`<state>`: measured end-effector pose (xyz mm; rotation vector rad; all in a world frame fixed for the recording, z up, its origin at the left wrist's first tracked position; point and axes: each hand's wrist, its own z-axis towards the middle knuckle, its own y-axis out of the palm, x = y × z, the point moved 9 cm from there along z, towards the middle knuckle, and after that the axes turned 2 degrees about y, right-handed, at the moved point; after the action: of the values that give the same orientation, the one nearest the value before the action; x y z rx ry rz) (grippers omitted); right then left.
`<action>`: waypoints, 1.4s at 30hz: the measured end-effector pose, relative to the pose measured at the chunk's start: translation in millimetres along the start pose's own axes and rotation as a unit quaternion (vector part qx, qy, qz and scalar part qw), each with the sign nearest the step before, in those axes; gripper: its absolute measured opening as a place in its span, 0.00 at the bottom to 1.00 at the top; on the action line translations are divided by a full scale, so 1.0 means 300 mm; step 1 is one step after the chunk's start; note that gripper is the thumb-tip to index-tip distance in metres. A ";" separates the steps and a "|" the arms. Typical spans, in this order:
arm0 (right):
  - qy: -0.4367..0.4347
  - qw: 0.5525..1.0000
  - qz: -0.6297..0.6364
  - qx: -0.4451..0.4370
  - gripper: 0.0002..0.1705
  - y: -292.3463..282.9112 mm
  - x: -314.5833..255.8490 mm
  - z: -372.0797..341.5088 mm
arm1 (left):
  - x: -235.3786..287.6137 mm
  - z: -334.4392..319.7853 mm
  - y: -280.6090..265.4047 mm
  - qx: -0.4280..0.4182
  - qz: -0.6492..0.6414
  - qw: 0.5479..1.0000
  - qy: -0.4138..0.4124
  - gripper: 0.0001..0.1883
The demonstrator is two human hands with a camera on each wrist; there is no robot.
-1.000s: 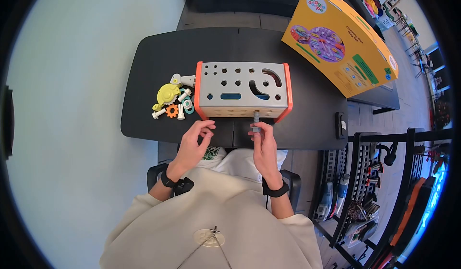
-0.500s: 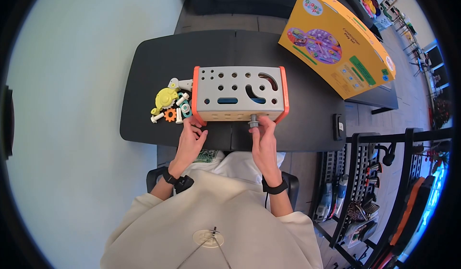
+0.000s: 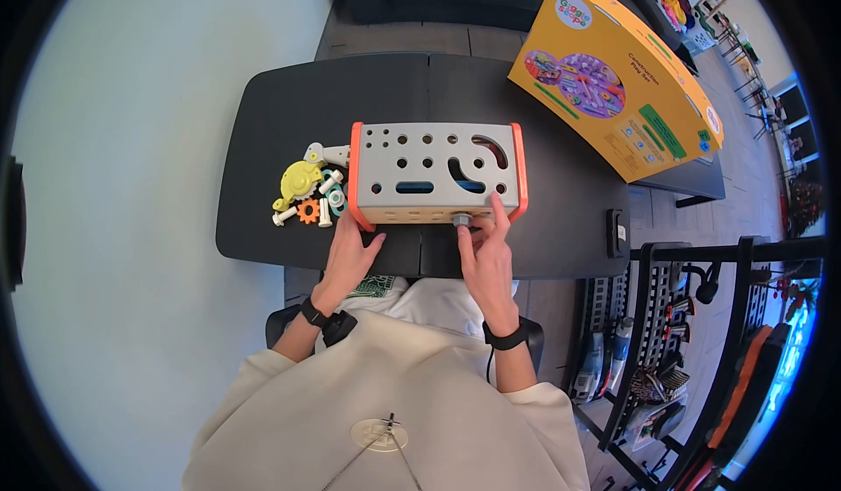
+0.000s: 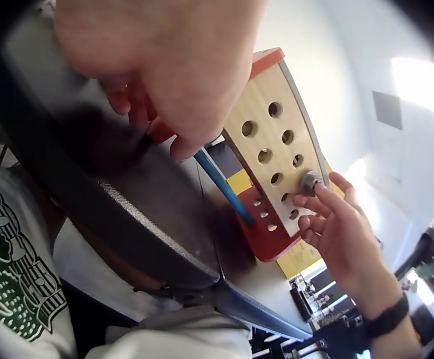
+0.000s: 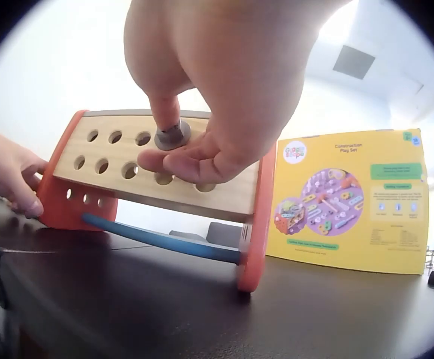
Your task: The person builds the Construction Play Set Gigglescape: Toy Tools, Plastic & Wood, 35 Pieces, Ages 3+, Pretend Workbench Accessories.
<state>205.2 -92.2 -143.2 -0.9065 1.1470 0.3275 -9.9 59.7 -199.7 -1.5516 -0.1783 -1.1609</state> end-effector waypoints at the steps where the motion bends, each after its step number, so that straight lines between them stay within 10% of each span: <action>1: 0.005 1.000 -0.012 -0.007 0.44 0.000 -0.002 0.007 | 0.022 0.004 -0.009 0.025 0.018 0.999 0.044 0.28; 25: -0.189 0.893 -0.400 0.086 0.45 -0.077 -0.150 0.025 | 0.009 0.048 0.024 -0.008 -0.008 1.000 0.018 0.13; 42: -0.070 0.987 -0.137 0.057 0.50 -0.087 -0.059 0.068 | 0.011 0.038 0.028 0.001 -0.051 0.999 0.019 0.12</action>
<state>227.8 -88.9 -113.4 -0.9116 0.8904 0.0979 3.8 64.6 -201.6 -1.5319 -0.2344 -1.2688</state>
